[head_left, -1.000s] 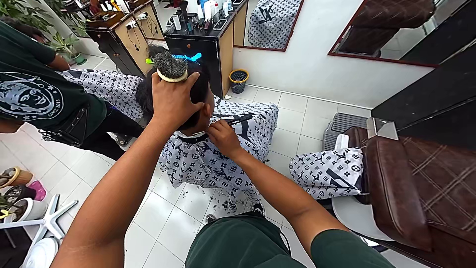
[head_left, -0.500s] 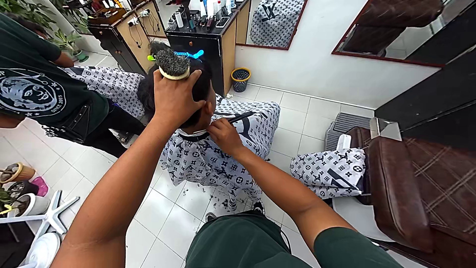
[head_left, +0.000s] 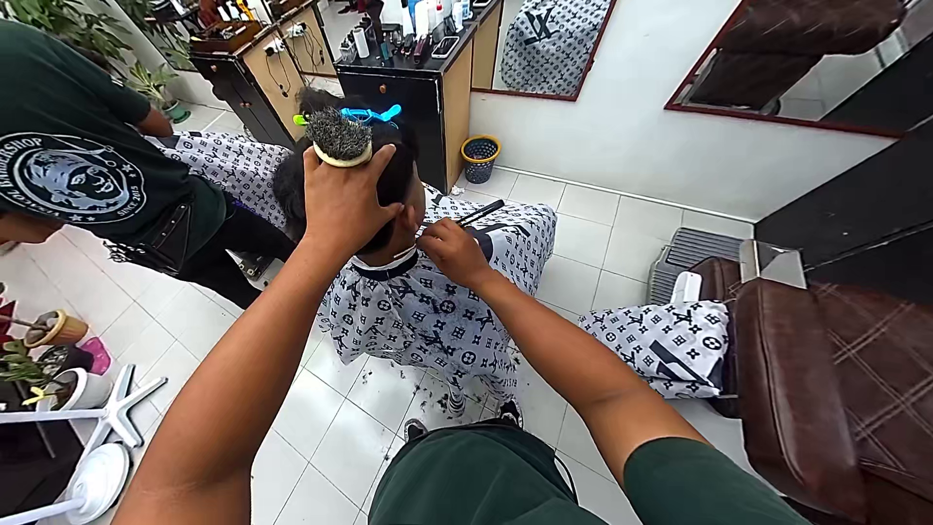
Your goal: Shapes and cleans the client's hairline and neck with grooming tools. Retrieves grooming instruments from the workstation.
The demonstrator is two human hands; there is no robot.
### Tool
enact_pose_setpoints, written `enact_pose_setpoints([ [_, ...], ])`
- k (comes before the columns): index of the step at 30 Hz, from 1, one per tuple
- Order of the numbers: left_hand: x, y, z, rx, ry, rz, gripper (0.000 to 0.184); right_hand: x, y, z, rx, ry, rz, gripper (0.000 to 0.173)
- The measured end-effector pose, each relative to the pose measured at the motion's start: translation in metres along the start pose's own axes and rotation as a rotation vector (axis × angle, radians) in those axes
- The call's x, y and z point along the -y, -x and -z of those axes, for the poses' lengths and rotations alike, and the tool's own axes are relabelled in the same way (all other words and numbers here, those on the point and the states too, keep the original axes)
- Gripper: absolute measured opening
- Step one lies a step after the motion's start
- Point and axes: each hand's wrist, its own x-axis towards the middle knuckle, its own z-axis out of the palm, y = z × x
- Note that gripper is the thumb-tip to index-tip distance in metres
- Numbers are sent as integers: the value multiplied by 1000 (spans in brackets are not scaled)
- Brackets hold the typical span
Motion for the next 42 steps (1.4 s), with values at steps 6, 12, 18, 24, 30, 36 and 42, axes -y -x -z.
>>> enact_pose_setpoints([
  [6, -3, 1, 1, 7, -14, 13, 74, 3, 1, 2, -136, -34, -66, 14],
  [12, -7, 0, 2, 18, -25, 27, 74, 2, 6, -4, -55, -3, -1, 15],
  [18, -8, 0, 2, 35, -41, 44, 75, 8, 3, -4, -79, 23, -27, 16],
  [24, -7, 0, 1, 35, -50, 46, 75, 10, 2, 0, -155, -10, -66, 13],
  [30, -5, -1, 10, 56, 54, 40, 81, 6, 8, -8, -31, 27, 14, 16],
  [36, -22, 63, 28, -500, 761, 54, 37, 11, 58, 25, -294, -250, -473, 17],
  [42, -66, 89, -57, 121, 1175, 5, 21, 13, 117, 61, -320, -424, -710, 23],
])
